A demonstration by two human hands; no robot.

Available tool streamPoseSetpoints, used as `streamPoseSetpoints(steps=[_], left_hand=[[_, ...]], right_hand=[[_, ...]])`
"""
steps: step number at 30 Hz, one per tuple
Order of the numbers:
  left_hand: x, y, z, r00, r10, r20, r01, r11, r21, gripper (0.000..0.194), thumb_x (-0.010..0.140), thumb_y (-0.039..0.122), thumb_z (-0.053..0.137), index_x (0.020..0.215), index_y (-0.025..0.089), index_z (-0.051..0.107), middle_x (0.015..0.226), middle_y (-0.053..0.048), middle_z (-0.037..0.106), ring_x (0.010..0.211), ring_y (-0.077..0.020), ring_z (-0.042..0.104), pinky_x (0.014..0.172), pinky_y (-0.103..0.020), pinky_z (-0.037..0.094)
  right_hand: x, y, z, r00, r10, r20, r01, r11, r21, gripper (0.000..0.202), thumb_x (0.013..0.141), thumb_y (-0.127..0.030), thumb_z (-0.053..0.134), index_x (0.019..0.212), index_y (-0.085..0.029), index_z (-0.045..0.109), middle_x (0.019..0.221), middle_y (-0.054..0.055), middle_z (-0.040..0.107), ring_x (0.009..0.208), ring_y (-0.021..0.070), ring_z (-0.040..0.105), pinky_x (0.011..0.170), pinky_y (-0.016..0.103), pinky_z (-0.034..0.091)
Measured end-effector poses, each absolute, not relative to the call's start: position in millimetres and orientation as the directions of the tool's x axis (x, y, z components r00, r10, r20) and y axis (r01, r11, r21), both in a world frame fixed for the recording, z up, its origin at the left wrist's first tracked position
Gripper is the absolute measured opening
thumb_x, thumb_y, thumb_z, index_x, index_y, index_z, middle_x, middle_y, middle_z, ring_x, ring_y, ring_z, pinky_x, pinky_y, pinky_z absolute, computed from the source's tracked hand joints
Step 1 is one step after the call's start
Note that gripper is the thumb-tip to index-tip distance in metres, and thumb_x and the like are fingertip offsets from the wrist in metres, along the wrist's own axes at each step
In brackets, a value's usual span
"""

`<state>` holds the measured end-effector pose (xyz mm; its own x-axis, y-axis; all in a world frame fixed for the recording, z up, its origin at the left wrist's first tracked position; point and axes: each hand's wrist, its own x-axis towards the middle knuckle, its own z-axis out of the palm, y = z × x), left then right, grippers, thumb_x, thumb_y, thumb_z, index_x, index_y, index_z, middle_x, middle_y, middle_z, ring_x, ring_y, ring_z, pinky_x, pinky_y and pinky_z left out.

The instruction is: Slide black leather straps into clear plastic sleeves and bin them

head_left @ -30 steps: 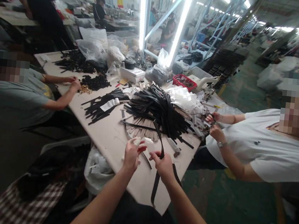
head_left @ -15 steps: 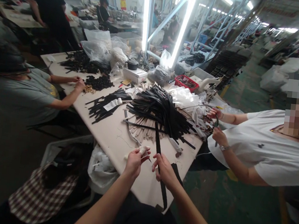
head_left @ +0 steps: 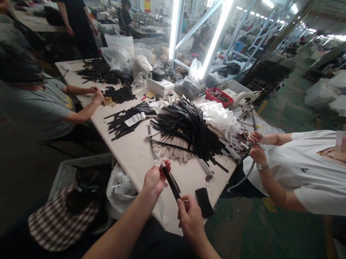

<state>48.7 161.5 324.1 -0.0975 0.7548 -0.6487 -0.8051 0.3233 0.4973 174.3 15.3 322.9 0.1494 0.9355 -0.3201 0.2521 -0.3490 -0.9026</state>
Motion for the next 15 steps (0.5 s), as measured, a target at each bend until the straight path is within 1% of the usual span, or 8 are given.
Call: streamPoseSetpoints(steps=[5, 10, 15], left_hand=[[48.7, 163.5, 327.6, -0.133, 0.742, -0.657, -0.842, 0.265, 0.47, 0.007, 0.091, 0.011, 0.062, 0.087, 0.009, 0.066, 0.083, -0.01, 0.073, 0.07, -0.0142, 0.072, 0.067, -0.024, 0.062], [47.3, 161.5, 328.4, -0.141, 0.738, -0.66, -0.839, 0.265, 0.476, 0.009, 0.092, 0.011, 0.059, 0.086, 0.01, 0.066, 0.085, -0.011, 0.073, 0.073, -0.0149, 0.072, 0.07, -0.025, 0.062], [45.4, 159.9, 326.0, -0.134, 0.74, -0.66, -0.838, 0.27, 0.473, 0.008, 0.089, 0.008, 0.062, 0.083, 0.011, 0.066, 0.086, -0.01, 0.073, 0.076, -0.0144, 0.072, 0.074, -0.024, 0.061]], right_hand=[[166.0, 13.4, 322.6, 0.16, 0.929, -0.335, 0.222, -0.365, -0.904, 0.039, 0.095, -0.058, 0.047, 0.091, -0.02, 0.054, 0.056, -0.005, 0.053, 0.037, 0.0108, 0.05, 0.033, 0.019, 0.04], [166.0, 13.1, 322.9, 0.171, 0.931, -0.323, 0.247, -0.357, -0.901, 0.041, 0.094, -0.059, 0.046, 0.091, -0.019, 0.054, 0.056, -0.003, 0.057, 0.035, 0.0106, 0.05, 0.032, 0.018, 0.038], [166.9, 13.6, 322.8, 0.172, 0.922, -0.347, 0.224, -0.379, -0.898, 0.042, 0.093, -0.061, 0.048, 0.092, -0.02, 0.054, 0.056, -0.004, 0.056, 0.034, 0.0105, 0.049, 0.03, 0.019, 0.037]])
